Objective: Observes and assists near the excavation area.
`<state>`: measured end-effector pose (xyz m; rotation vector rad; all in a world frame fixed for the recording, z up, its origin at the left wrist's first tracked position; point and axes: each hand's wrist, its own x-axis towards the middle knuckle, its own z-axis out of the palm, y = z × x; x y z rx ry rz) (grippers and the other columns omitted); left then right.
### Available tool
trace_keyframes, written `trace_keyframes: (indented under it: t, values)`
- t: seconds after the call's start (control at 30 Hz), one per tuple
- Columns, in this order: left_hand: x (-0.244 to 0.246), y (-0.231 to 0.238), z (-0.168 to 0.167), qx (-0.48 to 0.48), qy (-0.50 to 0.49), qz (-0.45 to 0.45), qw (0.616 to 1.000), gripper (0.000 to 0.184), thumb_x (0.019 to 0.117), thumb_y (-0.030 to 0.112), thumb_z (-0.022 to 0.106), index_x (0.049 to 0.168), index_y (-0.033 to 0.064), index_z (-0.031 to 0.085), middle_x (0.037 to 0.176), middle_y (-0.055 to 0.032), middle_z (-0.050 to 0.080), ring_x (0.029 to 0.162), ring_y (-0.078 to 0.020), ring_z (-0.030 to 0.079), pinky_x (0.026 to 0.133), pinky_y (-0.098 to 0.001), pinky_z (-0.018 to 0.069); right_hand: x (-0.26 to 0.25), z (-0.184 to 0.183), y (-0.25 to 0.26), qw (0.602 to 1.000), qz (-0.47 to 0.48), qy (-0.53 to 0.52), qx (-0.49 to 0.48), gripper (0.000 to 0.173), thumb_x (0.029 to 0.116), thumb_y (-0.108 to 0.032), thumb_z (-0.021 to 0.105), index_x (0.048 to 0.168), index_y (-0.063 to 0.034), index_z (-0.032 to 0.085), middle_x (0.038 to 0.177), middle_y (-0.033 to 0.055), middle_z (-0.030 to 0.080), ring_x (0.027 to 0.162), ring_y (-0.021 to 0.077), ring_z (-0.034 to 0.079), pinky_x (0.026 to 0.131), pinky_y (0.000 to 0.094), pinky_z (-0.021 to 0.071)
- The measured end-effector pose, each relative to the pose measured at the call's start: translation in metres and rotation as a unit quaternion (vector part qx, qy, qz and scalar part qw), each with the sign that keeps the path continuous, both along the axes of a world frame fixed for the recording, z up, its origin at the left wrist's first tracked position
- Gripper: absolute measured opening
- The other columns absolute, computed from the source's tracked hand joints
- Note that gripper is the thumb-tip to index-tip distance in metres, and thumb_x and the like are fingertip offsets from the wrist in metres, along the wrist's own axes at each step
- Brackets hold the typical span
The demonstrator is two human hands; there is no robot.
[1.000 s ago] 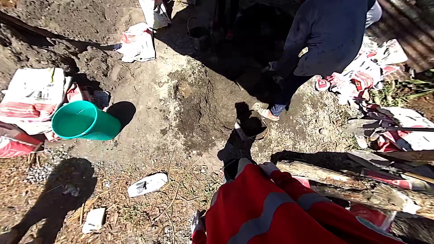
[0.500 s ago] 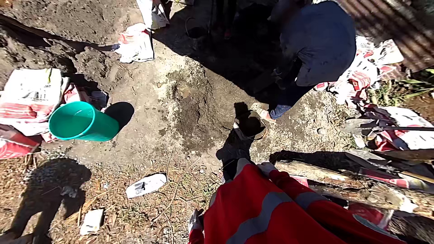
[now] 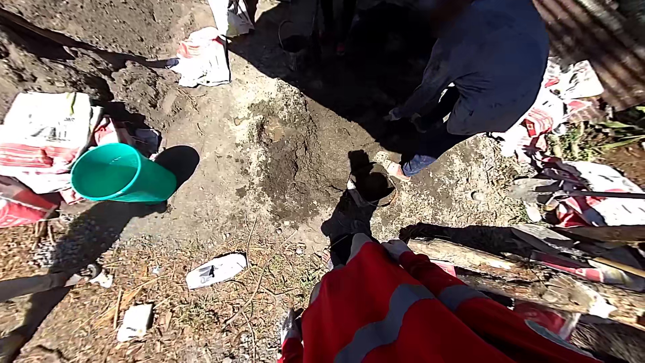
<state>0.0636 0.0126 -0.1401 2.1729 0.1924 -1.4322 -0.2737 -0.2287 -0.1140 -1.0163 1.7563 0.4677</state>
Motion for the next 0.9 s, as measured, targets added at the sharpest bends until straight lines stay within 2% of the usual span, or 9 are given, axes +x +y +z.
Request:
trace_keyframes:
  t: [0.23, 0.4, 0.53, 0.6, 0.67, 0.7, 0.77, 0.83, 0.9]
  values:
    - [0.001, -0.002, 0.003, -0.005, 0.010, 0.017, 1.000, 0.060, 0.1139, 0.042, 0.029, 0.126, -0.0060, 0.064, 0.099, -0.0217, 0.072, 0.079, -0.0236, 0.067, 0.077, -0.0419, 0.0540, 0.004, 0.005, -0.001, 1.000, -0.009, -0.002, -0.002, 0.053, 0.1102, -0.043, 0.041, 0.131, 0.0000, 0.065, 0.139, 0.0232, 0.061, 0.136, 0.0353, 0.055, 0.114, 0.0557, 0.0392]
    - [0.001, -0.006, 0.009, 0.012, 0.006, 0.004, 1.000, 0.061, 0.1141, 0.042, 0.027, 0.126, -0.0051, 0.064, 0.102, -0.0218, 0.072, 0.084, -0.0240, 0.067, 0.081, -0.0422, 0.0529, 0.006, 0.007, -0.001, 1.000, -0.025, -0.008, -0.004, 0.053, 0.1098, -0.042, 0.043, 0.132, 0.0007, 0.064, 0.140, 0.0238, 0.060, 0.136, 0.0355, 0.054, 0.114, 0.0551, 0.0391]
    - [0.006, 0.000, -0.007, -0.002, 0.014, 0.018, 1.000, 0.061, 0.1137, 0.043, 0.028, 0.126, -0.0049, 0.064, 0.098, -0.0210, 0.073, 0.082, -0.0239, 0.068, 0.078, -0.0420, 0.0539, 0.006, 0.008, 0.000, 1.000, -0.016, -0.010, -0.011, 0.053, 0.1100, -0.042, 0.042, 0.132, 0.0007, 0.064, 0.139, 0.0243, 0.061, 0.135, 0.0359, 0.054, 0.113, 0.0555, 0.0401]
    - [0.008, 0.005, -0.021, -0.009, 0.004, 0.024, 1.000, 0.060, 0.1134, 0.043, 0.030, 0.123, -0.0044, 0.066, 0.093, -0.0188, 0.074, 0.077, -0.0223, 0.068, 0.074, -0.0406, 0.0547, 0.020, 0.038, -0.002, 1.000, -0.010, -0.007, -0.005, 0.052, 0.1111, -0.039, 0.040, 0.134, 0.0026, 0.062, 0.142, 0.0252, 0.059, 0.138, 0.0357, 0.052, 0.115, 0.0534, 0.0384]
    - [0.008, 0.001, -0.017, -0.006, -0.004, 0.026, 1.000, 0.060, 0.1135, 0.042, 0.030, 0.121, -0.0043, 0.067, 0.091, -0.0176, 0.073, 0.075, -0.0208, 0.066, 0.073, -0.0397, 0.0535, 0.043, 0.081, -0.007, 1.000, -0.021, 0.000, 0.013, 0.050, 0.1126, -0.033, 0.038, 0.138, 0.0057, 0.058, 0.146, 0.0265, 0.054, 0.142, 0.0354, 0.048, 0.119, 0.0507, 0.0335]
    - [0.006, -0.002, -0.011, -0.002, -0.004, 0.026, 1.000, 0.059, 0.1136, 0.042, 0.030, 0.121, -0.0043, 0.067, 0.091, -0.0173, 0.073, 0.075, -0.0200, 0.065, 0.073, -0.0390, 0.0530, 0.049, 0.090, -0.008, 1.000, -0.027, 0.003, 0.015, 0.049, 0.1128, -0.031, 0.038, 0.137, 0.0065, 0.058, 0.147, 0.0266, 0.054, 0.143, 0.0352, 0.047, 0.119, 0.0501, 0.0329]
    - [0.005, -0.007, -0.002, 0.003, -0.005, 0.026, 1.000, 0.059, 0.1138, 0.041, 0.029, 0.122, -0.0047, 0.066, 0.092, -0.0180, 0.073, 0.075, -0.0201, 0.066, 0.074, -0.0389, 0.0532, 0.043, 0.080, -0.007, 1.000, -0.024, -0.004, 0.009, 0.050, 0.1127, -0.032, 0.038, 0.137, 0.0065, 0.058, 0.146, 0.0269, 0.055, 0.142, 0.0356, 0.048, 0.119, 0.0511, 0.0335]
    - [0.005, -0.007, -0.001, 0.002, 0.000, 0.023, 1.000, 0.060, 0.1139, 0.041, 0.028, 0.124, -0.0051, 0.065, 0.095, -0.0199, 0.073, 0.078, -0.0218, 0.066, 0.076, -0.0403, 0.0533, 0.022, 0.038, -0.002, 1.000, -0.006, -0.012, -0.008, 0.053, 0.1113, -0.038, 0.039, 0.135, 0.0031, 0.062, 0.142, 0.0257, 0.058, 0.138, 0.0358, 0.052, 0.116, 0.0537, 0.0379]
    - [0.007, -0.002, -0.006, -0.002, 0.009, 0.022, 1.000, 0.061, 0.1136, 0.043, 0.028, 0.126, -0.0052, 0.063, 0.098, -0.0212, 0.073, 0.081, -0.0241, 0.068, 0.078, -0.0423, 0.0545, 0.015, 0.024, -0.002, 1.000, 0.002, -0.010, -0.006, 0.053, 0.1109, -0.040, 0.039, 0.135, 0.0014, 0.062, 0.142, 0.0245, 0.059, 0.138, 0.0353, 0.052, 0.116, 0.0541, 0.0381]
